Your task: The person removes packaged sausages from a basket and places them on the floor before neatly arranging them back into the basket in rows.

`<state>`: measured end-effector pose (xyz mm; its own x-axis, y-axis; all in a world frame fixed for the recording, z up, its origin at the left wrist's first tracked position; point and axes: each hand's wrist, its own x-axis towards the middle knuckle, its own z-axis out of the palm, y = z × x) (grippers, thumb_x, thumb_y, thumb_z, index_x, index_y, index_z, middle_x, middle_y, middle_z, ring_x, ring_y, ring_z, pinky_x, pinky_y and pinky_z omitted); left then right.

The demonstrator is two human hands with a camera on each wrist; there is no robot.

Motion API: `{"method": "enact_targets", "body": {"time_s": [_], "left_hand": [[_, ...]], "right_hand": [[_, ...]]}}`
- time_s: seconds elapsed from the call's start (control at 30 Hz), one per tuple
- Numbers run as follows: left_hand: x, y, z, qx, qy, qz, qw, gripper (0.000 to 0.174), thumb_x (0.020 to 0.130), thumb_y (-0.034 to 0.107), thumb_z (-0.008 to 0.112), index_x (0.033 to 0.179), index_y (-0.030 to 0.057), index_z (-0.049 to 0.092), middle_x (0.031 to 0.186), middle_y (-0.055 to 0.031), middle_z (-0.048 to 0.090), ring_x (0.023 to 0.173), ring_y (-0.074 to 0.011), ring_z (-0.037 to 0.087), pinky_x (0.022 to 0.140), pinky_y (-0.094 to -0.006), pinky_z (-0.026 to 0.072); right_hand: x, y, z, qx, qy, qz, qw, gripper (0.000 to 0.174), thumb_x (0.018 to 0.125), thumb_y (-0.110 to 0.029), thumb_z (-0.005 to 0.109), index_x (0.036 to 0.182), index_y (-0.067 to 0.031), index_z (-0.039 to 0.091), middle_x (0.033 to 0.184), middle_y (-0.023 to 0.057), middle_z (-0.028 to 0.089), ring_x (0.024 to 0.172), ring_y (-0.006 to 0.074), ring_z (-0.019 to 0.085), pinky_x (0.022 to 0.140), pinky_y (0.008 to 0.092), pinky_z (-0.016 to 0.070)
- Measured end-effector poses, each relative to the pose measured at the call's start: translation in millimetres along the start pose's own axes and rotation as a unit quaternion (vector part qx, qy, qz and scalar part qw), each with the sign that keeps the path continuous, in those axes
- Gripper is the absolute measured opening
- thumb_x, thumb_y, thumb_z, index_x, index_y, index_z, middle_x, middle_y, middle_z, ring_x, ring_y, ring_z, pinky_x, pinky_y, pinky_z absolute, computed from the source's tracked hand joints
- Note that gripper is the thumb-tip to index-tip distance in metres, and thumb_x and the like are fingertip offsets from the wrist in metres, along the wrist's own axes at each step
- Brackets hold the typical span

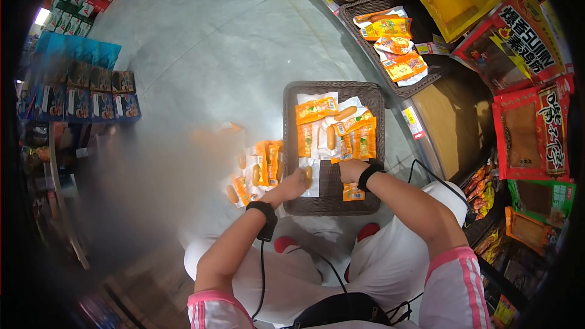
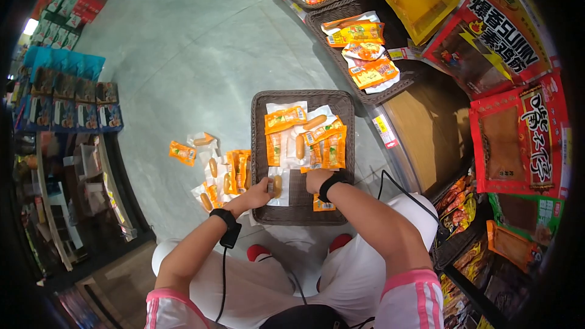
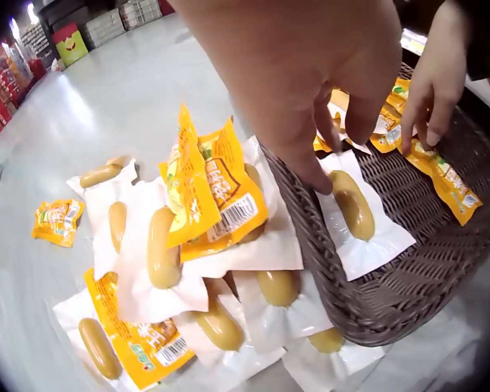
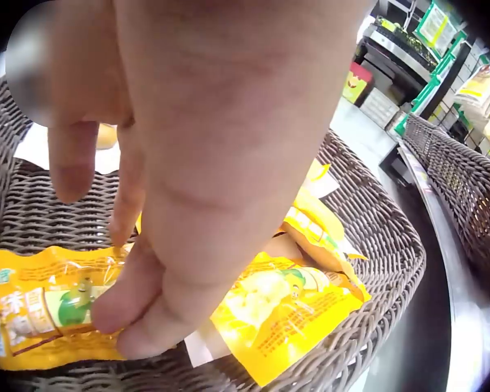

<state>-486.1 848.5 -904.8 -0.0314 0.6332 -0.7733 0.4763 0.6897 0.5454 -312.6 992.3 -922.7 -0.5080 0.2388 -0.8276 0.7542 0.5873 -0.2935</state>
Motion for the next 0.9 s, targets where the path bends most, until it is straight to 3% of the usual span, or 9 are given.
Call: {"method": "enact_targets", "body": {"time_s": [0.03,0.23,0.27,0.33,0.43,0.53,0.63,0.73,0.9], "left_hand": [[4.4,-4.3,6.0,0.001,0.006,0.012,1.0,0.055,0.084,0.024,0.061,0.13,0.0001,0.041,0.109,-0.0256,0.059,0.104,-0.0376,0.058,0.089,-0.0413,0.0448],[5.0,-1.3,7.3,0.025,0.024,0.021,0.999,0.051,0.085,0.029,0.06,0.119,-0.006,0.046,0.111,-0.0327,0.056,0.108,-0.045,0.053,0.092,-0.046,0.0426],[3.1,1.2,6.9,0.012,0.032,0.033,0.999,0.05,0.085,0.031,0.059,0.114,-0.0079,0.048,0.108,-0.035,0.056,0.106,-0.0477,0.053,0.09,-0.0481,0.0432],[8.9,-1.5,10.4,0.025,0.026,0.014,0.999,0.055,0.084,0.029,0.062,0.124,-0.0045,0.043,0.117,-0.0313,0.053,0.113,-0.0427,0.051,0.096,-0.0432,0.0408],[7.1,3.5,6.5,0.007,0.016,-0.017,1.0,0.063,0.084,0.029,0.065,0.13,-0.0033,0.039,0.124,-0.0295,0.05,0.119,-0.0396,0.048,0.1,-0.0404,0.0385],[11.0,0.0,8.0,-0.048,0.015,-0.029,0.998,0.067,0.084,0.031,0.065,0.133,-0.0039,0.035,0.128,-0.0295,0.047,0.123,-0.039,0.045,0.102,-0.0403,0.0368],[11.9,-4.6,10.7,-0.037,0.02,-0.03,0.999,0.068,0.084,0.032,0.065,0.134,-0.004,0.034,0.129,-0.029,0.045,0.123,-0.0391,0.045,0.102,-0.0402,0.0367],[11.0,-12.0,15.2,0.0,0.049,0.01,0.999,0.066,0.083,0.034,0.064,0.129,-0.0053,0.038,0.123,-0.0321,0.048,0.117,-0.0434,0.048,0.098,-0.0445,0.0395],[16.0,-20.9,15.0,-0.029,0.03,0.013,0.999,0.066,0.081,0.033,0.065,0.128,-0.0049,0.04,0.12,-0.0315,0.051,0.113,-0.0435,0.05,0.096,-0.0451,0.0413]], "right_hand": [[-3.4,-2.7,-6.9,0.008,-0.044,0.016,0.999,0.039,0.076,-0.013,0.055,0.111,0.0009,0.063,0.113,0.022,0.063,0.104,0.0345,0.062,0.086,0.0426,0.0495],[-22.3,-13.8,-13.5,-0.006,-0.074,0.078,0.994,0.058,0.074,-0.015,0.054,0.13,-0.0008,0.049,0.137,0.0203,0.046,0.125,0.0414,0.044,0.104,0.052,0.0324],[-15.4,-9.2,-5.3,-0.031,-0.065,0.071,0.995,0.057,0.074,-0.016,0.054,0.129,-0.0005,0.049,0.134,0.0208,0.048,0.123,0.0408,0.046,0.103,0.0508,0.0349],[0.1,-4.4,8.8,-0.081,-0.048,0.056,0.994,0.055,0.074,-0.017,0.055,0.127,0.0,0.051,0.129,0.0218,0.053,0.119,0.0394,0.051,0.099,0.0485,0.0398],[6.3,0.4,-6.7,-0.041,-0.134,-0.011,0.99,0.046,0.074,-0.014,0.059,0.117,0.0008,0.059,0.12,0.0227,0.059,0.109,0.0363,0.059,0.09,0.0427,0.0486],[-10.3,-8.5,-11.9,0.021,0.035,-0.029,0.999,0.045,0.074,-0.012,0.06,0.115,0.006,0.055,0.101,0.0296,0.062,0.096,0.0359,0.063,0.082,0.0417,0.0517],[-18.4,-21.3,-22.2,0.045,0.0,-0.063,0.997,0.023,0.076,-0.008,0.059,0.094,0.0065,0.064,0.088,0.0257,0.065,0.085,0.0366,0.066,0.075,0.0415,0.0533],[-16.3,-23.9,-12.5,-0.017,-0.013,-0.084,0.996,0.019,0.077,-0.011,0.061,0.081,0.0071,0.065,0.087,0.0244,0.065,0.085,0.0383,0.065,0.074,0.0419,0.0533],[-26.2,-27.5,-11.4,0.045,0.099,-0.138,0.984,0.02,0.074,-0.009,0.058,0.085,0.0052,0.067,0.091,0.026,0.065,0.087,0.0376,0.065,0.075,0.0427,0.0528]]}}
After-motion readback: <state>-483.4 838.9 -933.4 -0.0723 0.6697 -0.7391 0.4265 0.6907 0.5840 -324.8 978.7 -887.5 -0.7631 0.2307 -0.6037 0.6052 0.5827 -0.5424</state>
